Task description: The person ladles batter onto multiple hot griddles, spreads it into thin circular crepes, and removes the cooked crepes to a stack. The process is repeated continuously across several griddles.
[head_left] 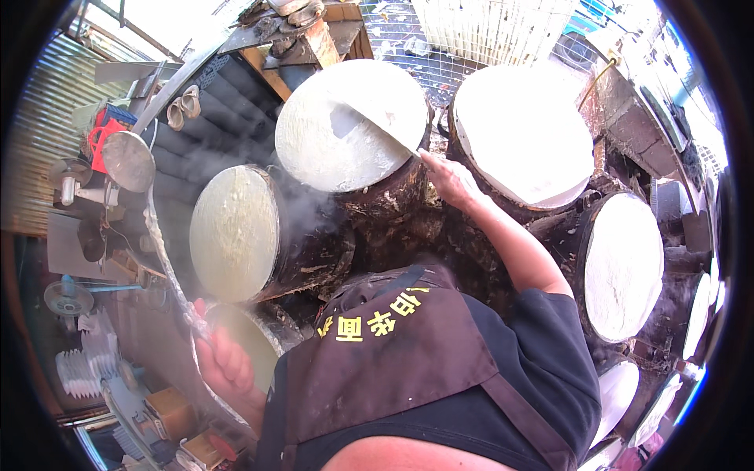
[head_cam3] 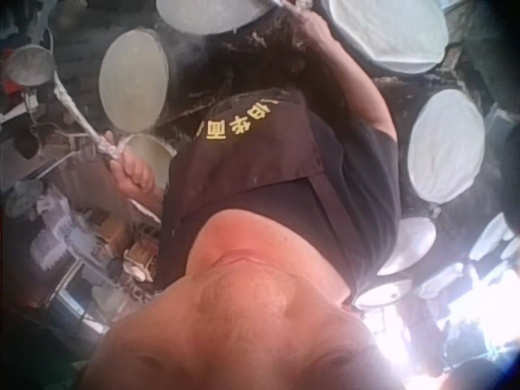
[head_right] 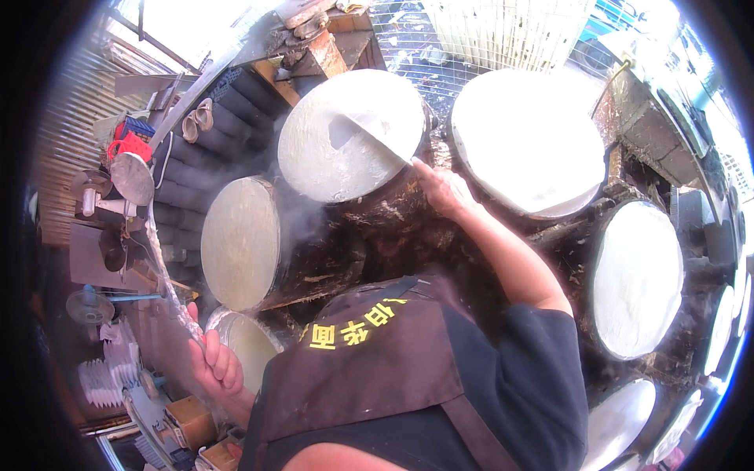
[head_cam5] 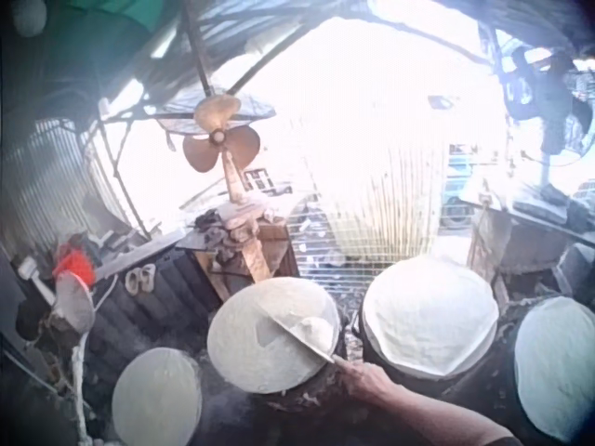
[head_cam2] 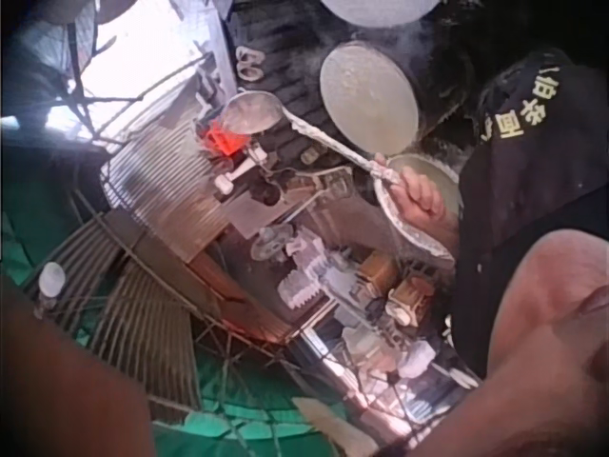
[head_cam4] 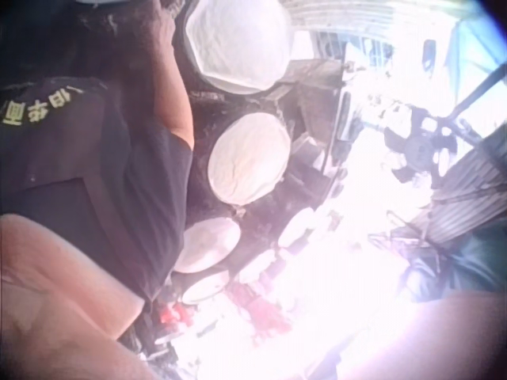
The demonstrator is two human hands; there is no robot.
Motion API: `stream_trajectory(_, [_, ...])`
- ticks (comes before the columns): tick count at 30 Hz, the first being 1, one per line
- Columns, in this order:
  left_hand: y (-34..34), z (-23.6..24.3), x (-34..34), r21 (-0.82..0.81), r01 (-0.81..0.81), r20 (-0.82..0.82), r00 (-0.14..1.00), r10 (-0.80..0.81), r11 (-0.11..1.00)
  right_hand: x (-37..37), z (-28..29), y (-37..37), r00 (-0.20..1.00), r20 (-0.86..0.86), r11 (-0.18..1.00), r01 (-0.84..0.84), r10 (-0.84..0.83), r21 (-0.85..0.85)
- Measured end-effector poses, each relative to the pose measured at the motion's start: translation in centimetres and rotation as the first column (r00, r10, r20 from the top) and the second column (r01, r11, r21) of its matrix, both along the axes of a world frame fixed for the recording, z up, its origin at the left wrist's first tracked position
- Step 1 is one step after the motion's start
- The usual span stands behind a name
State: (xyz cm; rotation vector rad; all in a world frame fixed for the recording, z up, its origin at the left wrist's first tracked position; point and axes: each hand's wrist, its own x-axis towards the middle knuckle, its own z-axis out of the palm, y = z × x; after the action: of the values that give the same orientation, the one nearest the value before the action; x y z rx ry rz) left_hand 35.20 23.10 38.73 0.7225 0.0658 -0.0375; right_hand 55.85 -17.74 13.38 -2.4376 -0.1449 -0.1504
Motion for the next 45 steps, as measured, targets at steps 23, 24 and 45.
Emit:
stream_trajectory(23, [-6.6,1.2,2.4,0.244,0.278,-0.198,0.952,-0.233,0.929,5.6,4.1,1.1,0.911,-0.26,0.939,0.343,-0.321,0.041])
stream_trajectory(24, [-6.9,1.1,2.9,0.214,0.336,-0.194,0.935,-0.298,0.917,6.5,3.5,0.5,0.936,-0.23,0.954,0.29,-0.267,0.075])
stream_trajectory(45, [-7.9,0.6,2.6,0.248,0.35,-0.231,0.927,-0.296,0.903,2.3,3.9,4.1,0.955,-0.235,0.95,0.23,-0.179,0.21])
